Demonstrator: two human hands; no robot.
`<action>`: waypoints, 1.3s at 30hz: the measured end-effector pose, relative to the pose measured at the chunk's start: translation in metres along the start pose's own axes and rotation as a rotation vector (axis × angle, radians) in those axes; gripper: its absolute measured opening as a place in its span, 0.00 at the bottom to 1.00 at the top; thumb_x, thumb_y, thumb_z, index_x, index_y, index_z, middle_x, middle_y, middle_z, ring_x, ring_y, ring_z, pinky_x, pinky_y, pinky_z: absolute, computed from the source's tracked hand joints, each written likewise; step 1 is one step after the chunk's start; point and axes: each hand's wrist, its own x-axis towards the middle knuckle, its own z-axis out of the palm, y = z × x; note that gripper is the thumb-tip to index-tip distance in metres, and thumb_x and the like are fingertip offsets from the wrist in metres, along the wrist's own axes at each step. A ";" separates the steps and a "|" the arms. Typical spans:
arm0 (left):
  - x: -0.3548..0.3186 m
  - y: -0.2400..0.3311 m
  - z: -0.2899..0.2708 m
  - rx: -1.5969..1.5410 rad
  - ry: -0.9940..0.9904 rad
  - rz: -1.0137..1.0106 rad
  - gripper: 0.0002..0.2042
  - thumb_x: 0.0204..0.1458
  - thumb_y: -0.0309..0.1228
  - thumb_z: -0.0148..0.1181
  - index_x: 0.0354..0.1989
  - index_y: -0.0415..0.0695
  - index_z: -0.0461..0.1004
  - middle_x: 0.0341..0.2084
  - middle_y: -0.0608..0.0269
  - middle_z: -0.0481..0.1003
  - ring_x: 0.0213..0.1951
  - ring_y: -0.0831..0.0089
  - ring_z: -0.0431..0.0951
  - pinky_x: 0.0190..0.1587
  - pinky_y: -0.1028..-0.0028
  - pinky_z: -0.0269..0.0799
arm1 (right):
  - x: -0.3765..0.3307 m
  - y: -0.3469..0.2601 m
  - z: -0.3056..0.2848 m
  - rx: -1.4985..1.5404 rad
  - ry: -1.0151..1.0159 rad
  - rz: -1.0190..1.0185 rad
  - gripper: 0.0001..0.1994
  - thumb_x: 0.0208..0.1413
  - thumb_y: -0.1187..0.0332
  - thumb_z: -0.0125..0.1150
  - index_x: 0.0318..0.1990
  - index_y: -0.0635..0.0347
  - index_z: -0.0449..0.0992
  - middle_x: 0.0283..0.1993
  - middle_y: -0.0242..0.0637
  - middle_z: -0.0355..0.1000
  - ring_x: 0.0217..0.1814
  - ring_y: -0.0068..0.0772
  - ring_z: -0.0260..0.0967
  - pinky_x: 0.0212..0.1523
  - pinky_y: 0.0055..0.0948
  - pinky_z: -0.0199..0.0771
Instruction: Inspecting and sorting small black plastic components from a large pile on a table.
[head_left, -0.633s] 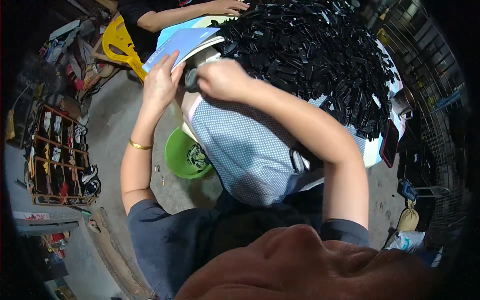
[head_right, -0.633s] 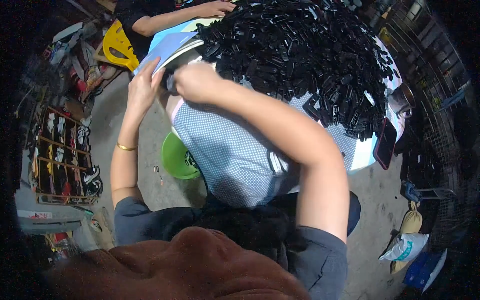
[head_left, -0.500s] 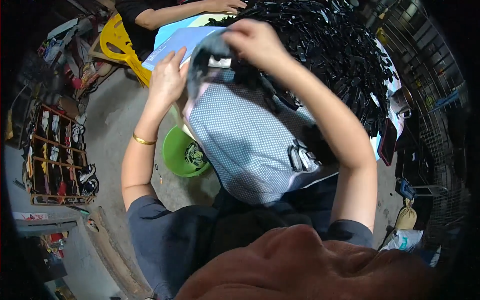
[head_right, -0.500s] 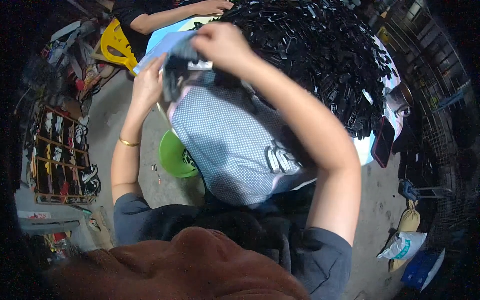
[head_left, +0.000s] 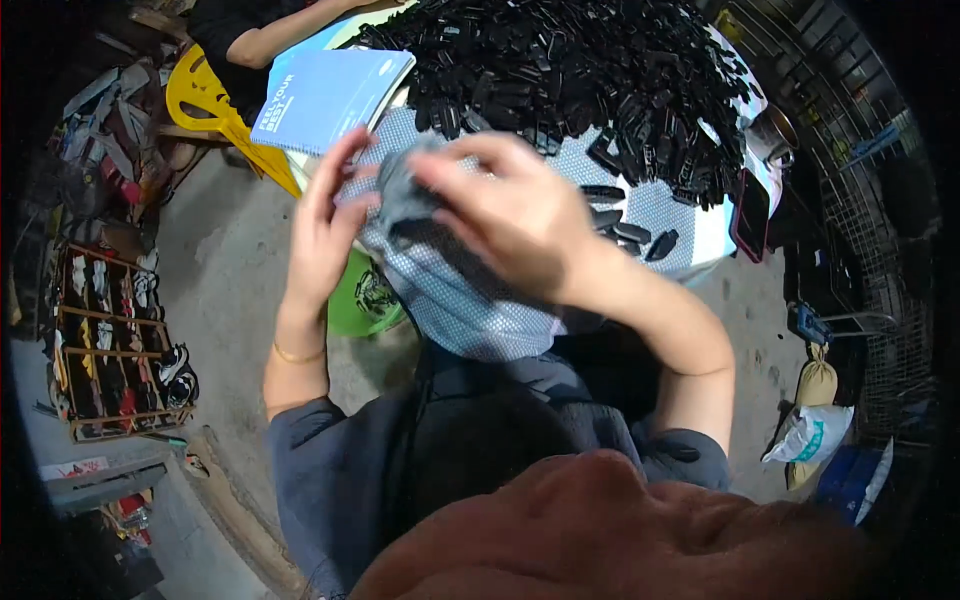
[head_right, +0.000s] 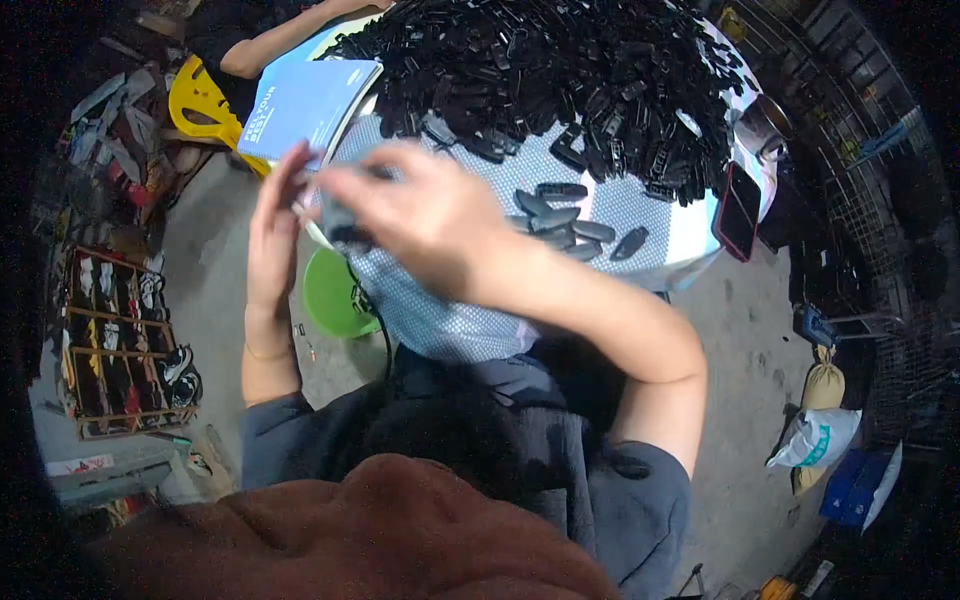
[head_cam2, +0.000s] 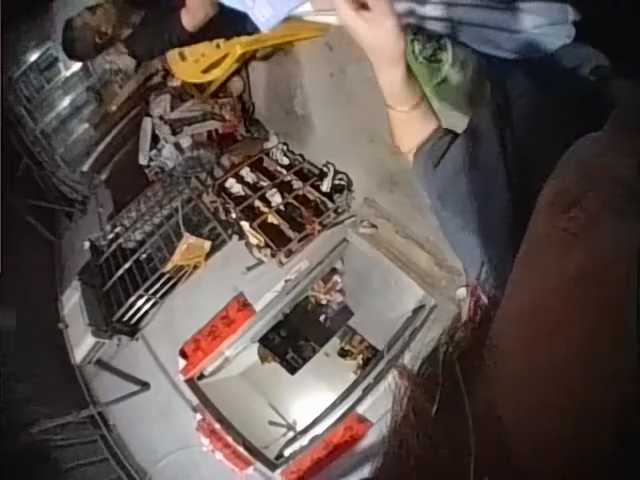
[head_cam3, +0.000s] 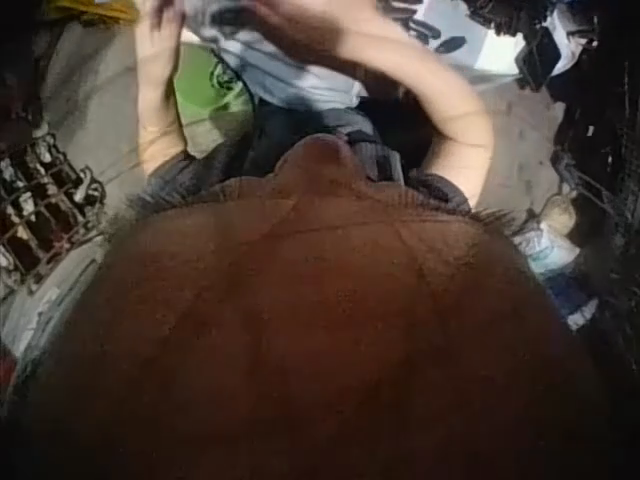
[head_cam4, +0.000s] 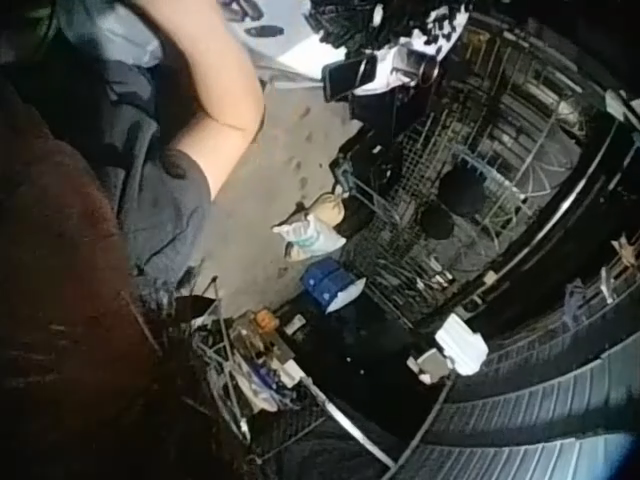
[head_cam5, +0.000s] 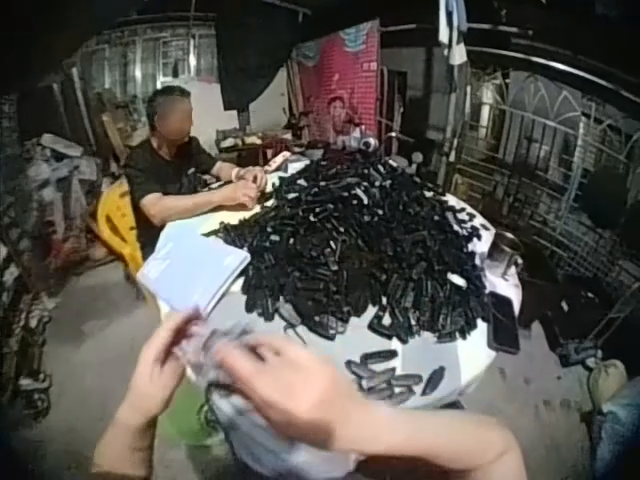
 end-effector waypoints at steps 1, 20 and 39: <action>-0.015 0.010 0.000 -0.572 -0.031 -0.168 0.20 0.51 0.31 0.55 0.51 0.34 0.66 0.48 0.50 0.69 0.53 0.64 0.66 0.55 0.69 0.60 | -0.008 -0.003 0.018 0.066 -0.012 -0.030 0.22 0.45 0.76 0.61 0.51 0.60 0.69 0.41 0.44 0.70 0.40 0.34 0.70 0.38 0.25 0.73; -0.136 0.023 -0.022 0.708 0.367 0.296 0.16 0.40 0.19 0.57 0.41 0.36 0.69 0.35 0.54 0.72 0.40 0.57 0.71 0.47 0.67 0.65 | -0.063 -0.048 0.133 0.274 0.053 0.308 0.07 0.46 0.72 0.59 0.33 0.65 0.75 0.28 0.42 0.71 0.27 0.39 0.70 0.28 0.29 0.70; -0.157 -0.082 -0.042 -1.179 0.333 -0.783 0.10 0.56 0.26 0.44 0.41 0.37 0.71 0.36 0.58 0.75 0.36 0.70 0.76 0.40 0.70 0.74 | -0.065 -0.065 0.189 0.188 -0.112 -0.019 0.07 0.41 0.70 0.55 0.28 0.60 0.67 0.29 0.39 0.64 0.34 0.39 0.64 0.31 0.33 0.67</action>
